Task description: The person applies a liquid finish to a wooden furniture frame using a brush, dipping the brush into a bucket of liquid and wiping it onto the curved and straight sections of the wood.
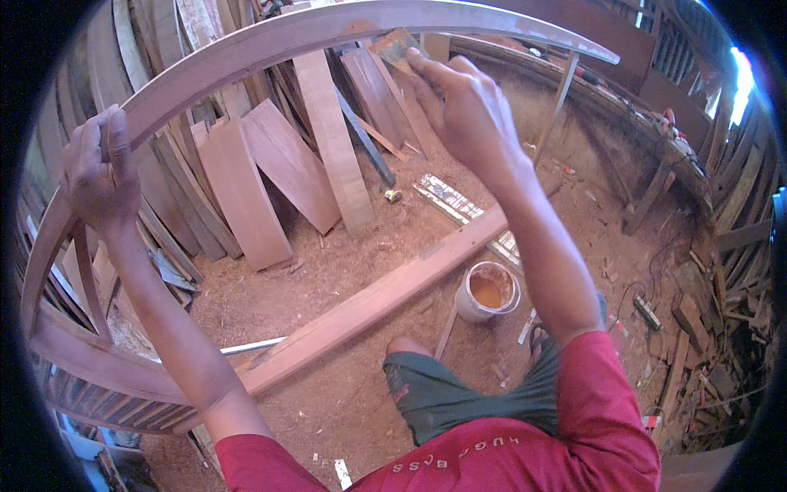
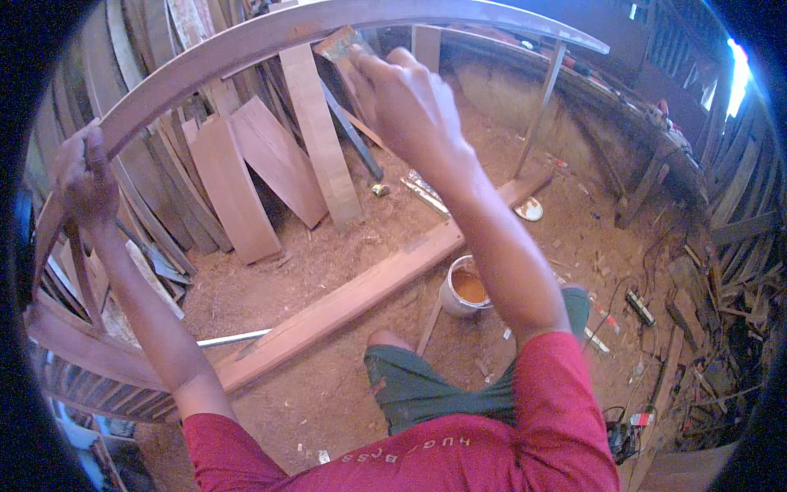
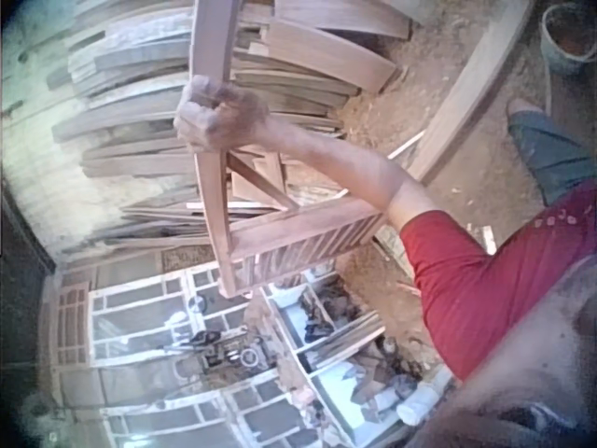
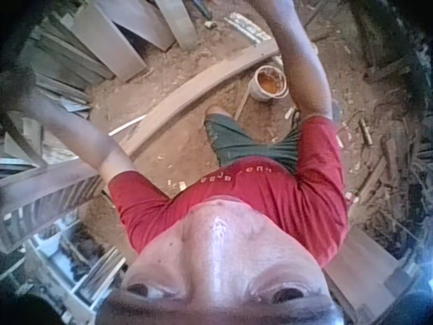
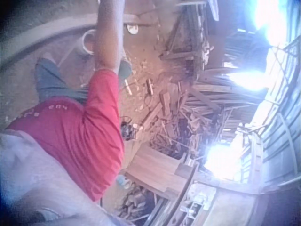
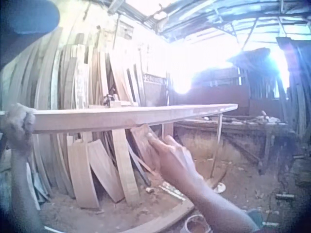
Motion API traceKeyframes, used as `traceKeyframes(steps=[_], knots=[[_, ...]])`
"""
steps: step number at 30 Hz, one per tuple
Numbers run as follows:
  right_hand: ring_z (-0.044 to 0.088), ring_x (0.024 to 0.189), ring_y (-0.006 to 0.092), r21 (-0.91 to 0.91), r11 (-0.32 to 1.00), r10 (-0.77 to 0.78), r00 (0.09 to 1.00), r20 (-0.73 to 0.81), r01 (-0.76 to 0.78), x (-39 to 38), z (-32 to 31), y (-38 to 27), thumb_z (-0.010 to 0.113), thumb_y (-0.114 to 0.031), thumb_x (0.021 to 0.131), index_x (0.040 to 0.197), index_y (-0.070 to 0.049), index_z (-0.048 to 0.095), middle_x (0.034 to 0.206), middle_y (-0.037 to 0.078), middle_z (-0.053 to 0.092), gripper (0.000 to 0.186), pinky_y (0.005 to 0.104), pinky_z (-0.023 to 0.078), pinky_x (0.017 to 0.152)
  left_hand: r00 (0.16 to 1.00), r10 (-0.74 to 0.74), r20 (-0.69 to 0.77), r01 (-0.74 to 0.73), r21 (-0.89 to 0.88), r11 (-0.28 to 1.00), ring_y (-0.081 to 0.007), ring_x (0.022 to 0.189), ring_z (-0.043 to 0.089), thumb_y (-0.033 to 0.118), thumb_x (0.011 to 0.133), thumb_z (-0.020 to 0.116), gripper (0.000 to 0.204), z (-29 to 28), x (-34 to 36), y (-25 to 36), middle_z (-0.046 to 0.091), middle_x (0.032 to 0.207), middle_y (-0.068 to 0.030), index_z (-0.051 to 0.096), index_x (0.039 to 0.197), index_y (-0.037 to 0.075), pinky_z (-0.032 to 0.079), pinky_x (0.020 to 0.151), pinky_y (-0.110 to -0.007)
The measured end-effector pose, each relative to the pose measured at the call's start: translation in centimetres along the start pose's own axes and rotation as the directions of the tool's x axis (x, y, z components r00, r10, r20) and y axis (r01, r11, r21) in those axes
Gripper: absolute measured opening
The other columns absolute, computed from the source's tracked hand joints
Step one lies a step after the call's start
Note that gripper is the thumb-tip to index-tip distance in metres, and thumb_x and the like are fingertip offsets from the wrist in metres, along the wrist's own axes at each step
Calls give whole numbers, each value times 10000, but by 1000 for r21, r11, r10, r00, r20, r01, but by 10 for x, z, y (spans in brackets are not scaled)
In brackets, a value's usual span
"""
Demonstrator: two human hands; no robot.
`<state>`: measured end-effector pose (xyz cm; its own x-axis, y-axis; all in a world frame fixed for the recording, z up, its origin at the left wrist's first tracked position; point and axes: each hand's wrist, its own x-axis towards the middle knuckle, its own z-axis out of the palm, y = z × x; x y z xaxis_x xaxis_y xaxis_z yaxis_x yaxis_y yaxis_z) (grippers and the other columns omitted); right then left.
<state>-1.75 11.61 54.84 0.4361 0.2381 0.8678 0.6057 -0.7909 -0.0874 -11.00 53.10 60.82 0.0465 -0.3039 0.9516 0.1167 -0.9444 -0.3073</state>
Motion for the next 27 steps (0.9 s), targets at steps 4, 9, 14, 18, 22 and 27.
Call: traceKeyframes(steps=[4, 9, 14, 18, 22, 27], knots=[[671, 853, 449, 294, 948, -36, 961, -274, 119, -4, 29, -26, 610, -198, 965, 1284, -37, 638, 965, 288, 637, 359, 513, 557, 719, 1000, 3, -30, -3, 11, 1000, -296, 908, 685, 443, 1029, 509, 405, 0, 0, 2, 711, 941, -82, 732, 996, 106, 516, 811, -401], [631, 748, 358, 398, 917, 133, 925, -355, 21, 0, 75, -45, 628, -156, 977, 1312, 15, 610, 880, 223, 623, 376, 439, 515, 690, 1000, -11, -23, 12, 8, 1000, -291, 901, 680, 483, 1032, 485, 457, -1, 2, 7, 705, 929, -84, 733, 992, 101, 512, 812, -403], [653, 797, 415, 372, 928, 185, 905, -382, -32, 0, 111, -59, 627, -136, 966, 1332, 31, 580, 948, 245, 636, 405, 473, 532, 709, 998, -57, -1, 57, -57, 997, -290, 936, 679, 493, 1025, 494, 471, -4, 2, 12, 714, 963, -96, 739, 998, 92, 506, 842, -406], [688, 847, 388, 415, 902, 232, 945, -228, -121, -10, 84, -69, 624, -133, 959, 1294, 46, 606, 936, 278, 664, 380, 433, 546, 705, 1000, -24, -5, 23, -53, 998, -298, 940, 680, 471, 1017, 518, 442, -7, 3, 10, 720, 958, -98, 740, 1003, 89, 508, 845, -412], [728, 686, 271, 533, 842, 256, 934, -251, -87, -8, 48, -60, 616, -165, 967, 1244, 85, 625, 809, 248, 699, 373, 365, 557, 603, 999, -32, -7, 32, -54, 998, -305, 938, 681, 447, 1013, 534, 416, -11, 5, 16, 721, 957, -104, 738, 1003, 84, 508, 853, -415], [714, 559, 221, 604, 774, 357, 919, -166, -192, 18, 42, -61, 613, -203, 970, 1180, 111, 638, 688, 189, 698, 379, 331, 554, 537, 997, -64, 37, 67, -70, 995, -321, 962, 676, 432, 1022, 514, 424, -12, 7, 21, 715, 994, -130, 731, 1031, 68, 501, 877, -418]])
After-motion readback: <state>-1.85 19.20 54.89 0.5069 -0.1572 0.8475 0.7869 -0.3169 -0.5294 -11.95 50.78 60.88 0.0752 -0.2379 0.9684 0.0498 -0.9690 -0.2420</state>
